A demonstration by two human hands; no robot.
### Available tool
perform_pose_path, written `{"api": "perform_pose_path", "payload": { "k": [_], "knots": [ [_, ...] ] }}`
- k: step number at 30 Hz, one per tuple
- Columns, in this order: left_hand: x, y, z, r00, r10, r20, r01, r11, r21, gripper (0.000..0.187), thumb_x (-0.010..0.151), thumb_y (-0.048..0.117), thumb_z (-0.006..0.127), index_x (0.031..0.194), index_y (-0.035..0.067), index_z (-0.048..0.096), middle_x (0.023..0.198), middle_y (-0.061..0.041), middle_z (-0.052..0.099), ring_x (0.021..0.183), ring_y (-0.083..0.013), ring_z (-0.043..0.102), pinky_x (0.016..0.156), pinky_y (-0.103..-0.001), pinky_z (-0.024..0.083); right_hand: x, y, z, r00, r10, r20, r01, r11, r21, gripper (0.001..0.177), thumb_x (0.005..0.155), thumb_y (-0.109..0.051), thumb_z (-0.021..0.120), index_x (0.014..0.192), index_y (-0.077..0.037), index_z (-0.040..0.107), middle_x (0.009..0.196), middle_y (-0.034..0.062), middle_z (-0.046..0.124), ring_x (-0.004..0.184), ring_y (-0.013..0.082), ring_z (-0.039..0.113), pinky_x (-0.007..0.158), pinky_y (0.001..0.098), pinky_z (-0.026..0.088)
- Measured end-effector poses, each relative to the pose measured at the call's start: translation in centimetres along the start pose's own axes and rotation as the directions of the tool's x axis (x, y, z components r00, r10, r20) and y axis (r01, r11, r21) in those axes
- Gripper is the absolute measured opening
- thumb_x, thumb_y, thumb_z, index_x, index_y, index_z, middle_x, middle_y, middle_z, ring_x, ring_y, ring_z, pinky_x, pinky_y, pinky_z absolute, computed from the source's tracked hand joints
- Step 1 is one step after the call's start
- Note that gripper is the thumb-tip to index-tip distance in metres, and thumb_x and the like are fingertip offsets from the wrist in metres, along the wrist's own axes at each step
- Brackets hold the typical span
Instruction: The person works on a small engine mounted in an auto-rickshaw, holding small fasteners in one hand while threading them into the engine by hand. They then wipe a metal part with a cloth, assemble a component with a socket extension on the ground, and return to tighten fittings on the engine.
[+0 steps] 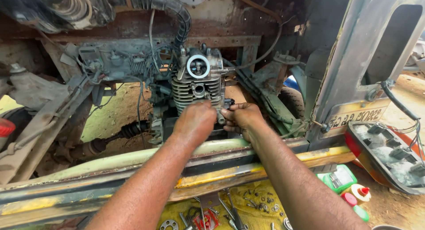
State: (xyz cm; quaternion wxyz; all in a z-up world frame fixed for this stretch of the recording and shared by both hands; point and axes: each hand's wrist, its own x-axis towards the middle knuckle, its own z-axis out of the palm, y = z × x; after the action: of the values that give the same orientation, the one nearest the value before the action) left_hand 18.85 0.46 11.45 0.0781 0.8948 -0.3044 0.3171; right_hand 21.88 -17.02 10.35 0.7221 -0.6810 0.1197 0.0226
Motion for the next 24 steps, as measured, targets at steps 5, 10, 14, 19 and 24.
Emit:
{"api": "perform_pose_path", "payload": {
  "k": [5, 10, 14, 19, 24],
  "knots": [
    [-0.4, 0.3, -0.8, 0.998, 0.064, -0.006, -0.064, 0.997, -0.038, 0.009, 0.080, 0.003, 0.064, 0.075, 0.000, 0.071, 0.098, -0.016, 0.069, 0.097, -0.0336, 0.069, 0.083, -0.045, 0.058, 0.3, 0.6, -0.5, 0.996, 0.020, 0.085, -0.028, 0.996, 0.084, 0.022, 0.093, -0.017, 0.062, 0.110, -0.003, 0.059, 0.078, 0.0105, 0.065, 0.061, 0.0208, 0.067, 0.061, 0.0423, 0.066],
    [-0.3, 0.0, -0.1, 0.991, -0.077, 0.109, 0.075, 0.997, 0.020, 0.011, 0.085, 0.006, 0.063, 0.082, 0.001, 0.072, 0.101, -0.017, 0.068, 0.096, -0.0329, 0.070, 0.085, -0.045, 0.058, 0.1, 0.1, 0.1, 1.000, 0.008, -0.005, -0.008, 0.998, 0.056, 0.031, 0.089, -0.005, 0.074, 0.114, -0.003, 0.055, 0.081, 0.0099, 0.067, 0.063, 0.0192, 0.066, 0.065, 0.0418, 0.066],
    [-0.5, 0.2, -0.7, 0.998, 0.062, 0.014, -0.061, 0.997, -0.044, 0.011, 0.082, 0.004, 0.063, 0.078, 0.000, 0.072, 0.098, -0.015, 0.068, 0.099, -0.0338, 0.069, 0.086, -0.045, 0.057, 0.2, 0.4, -0.3, 0.996, 0.033, 0.080, -0.037, 0.998, 0.044, 0.026, 0.091, -0.013, 0.067, 0.114, -0.004, 0.059, 0.080, 0.0100, 0.067, 0.061, 0.0202, 0.067, 0.063, 0.0428, 0.066],
    [-0.2, 0.1, 0.0, 0.999, -0.046, 0.029, 0.045, 0.998, 0.052, 0.011, 0.080, 0.003, 0.062, 0.078, -0.001, 0.072, 0.097, -0.017, 0.068, 0.096, -0.0340, 0.069, 0.086, -0.045, 0.057, 0.7, 0.5, -0.1, 1.000, 0.017, 0.021, -0.018, 0.998, 0.064, 0.036, 0.087, -0.004, 0.076, 0.116, -0.005, 0.054, 0.082, 0.0080, 0.068, 0.063, 0.0179, 0.064, 0.065, 0.0411, 0.065],
    [-0.4, 0.0, -0.3, 0.997, 0.066, -0.042, -0.067, 0.997, -0.023, 0.011, 0.077, 0.001, 0.062, 0.074, 0.000, 0.073, 0.098, -0.016, 0.070, 0.098, -0.0345, 0.069, 0.086, -0.045, 0.057, 0.8, 0.8, -0.2, 0.995, 0.010, 0.097, -0.011, 1.000, 0.010, 0.031, 0.090, -0.015, 0.074, 0.114, -0.003, 0.059, 0.080, 0.0070, 0.066, 0.063, 0.0177, 0.065, 0.063, 0.0406, 0.064]
  ]
}}
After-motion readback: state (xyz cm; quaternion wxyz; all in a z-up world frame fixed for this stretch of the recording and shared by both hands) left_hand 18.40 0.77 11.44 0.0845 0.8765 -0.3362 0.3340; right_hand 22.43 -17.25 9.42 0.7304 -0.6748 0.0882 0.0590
